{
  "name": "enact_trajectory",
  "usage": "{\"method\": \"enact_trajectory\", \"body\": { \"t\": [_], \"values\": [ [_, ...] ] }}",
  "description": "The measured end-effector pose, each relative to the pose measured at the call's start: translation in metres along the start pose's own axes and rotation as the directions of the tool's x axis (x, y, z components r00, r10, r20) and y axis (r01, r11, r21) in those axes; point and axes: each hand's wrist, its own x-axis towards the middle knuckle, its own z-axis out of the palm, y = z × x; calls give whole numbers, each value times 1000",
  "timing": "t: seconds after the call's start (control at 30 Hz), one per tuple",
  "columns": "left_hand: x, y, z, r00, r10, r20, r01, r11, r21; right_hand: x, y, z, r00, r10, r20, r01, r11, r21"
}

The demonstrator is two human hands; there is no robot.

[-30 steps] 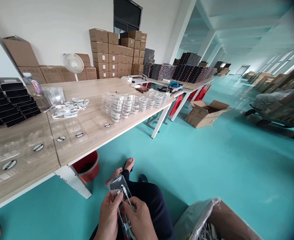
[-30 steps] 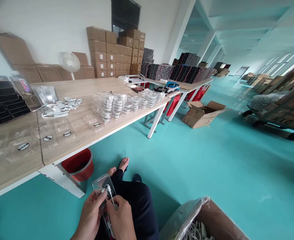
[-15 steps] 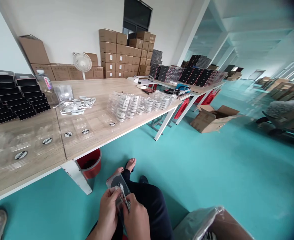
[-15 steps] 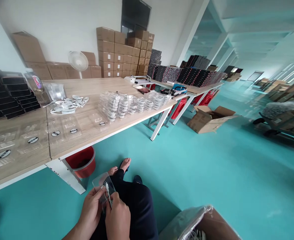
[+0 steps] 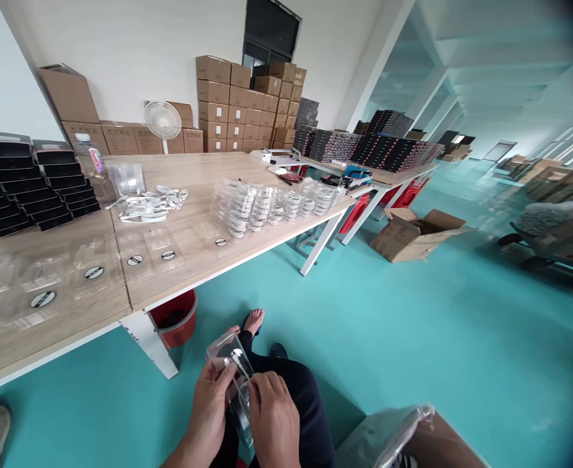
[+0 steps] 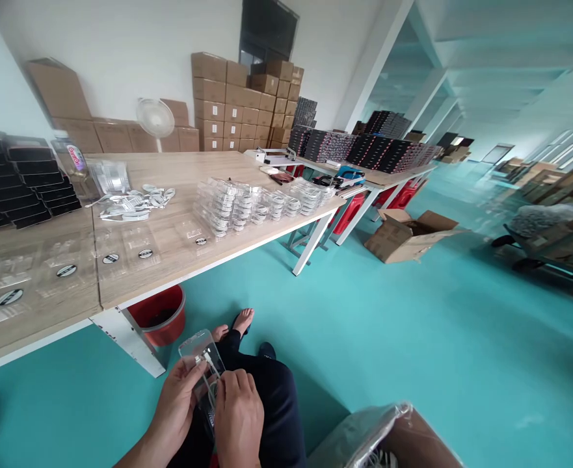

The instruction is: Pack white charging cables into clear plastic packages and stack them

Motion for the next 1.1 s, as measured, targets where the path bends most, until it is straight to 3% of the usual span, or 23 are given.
{"method": "enact_trajectory", "body": {
  "t": [0.13,0.3,0.43,0.53,0.7,0.9,1.1],
  "values": [
    [-4,4,3,999,-53,-5,53,998,-28,1,1,-1,994,112,7,-111,977,183],
    [-7,11,6,997,-78,-26,77,996,-48,0,0,3,943,318,103,-326,806,495],
    [-8,12,7,999,-54,1,54,998,-41,1,0,4,937,329,118,-337,761,554],
    [-9,11,6,999,-39,38,41,998,-50,2,1,0,971,223,84,-236,855,461],
    [-12,9,7,994,-68,86,73,996,-58,4,0,-6,999,17,37,-21,994,111],
    [-14,6,9,987,-61,146,70,996,-58,5,-6,-12,993,-86,85,95,989,-115],
    [-11,-5,11,999,-42,-4,42,999,10,4,-8,-15,993,-58,106,74,985,-153]
  ]
}}
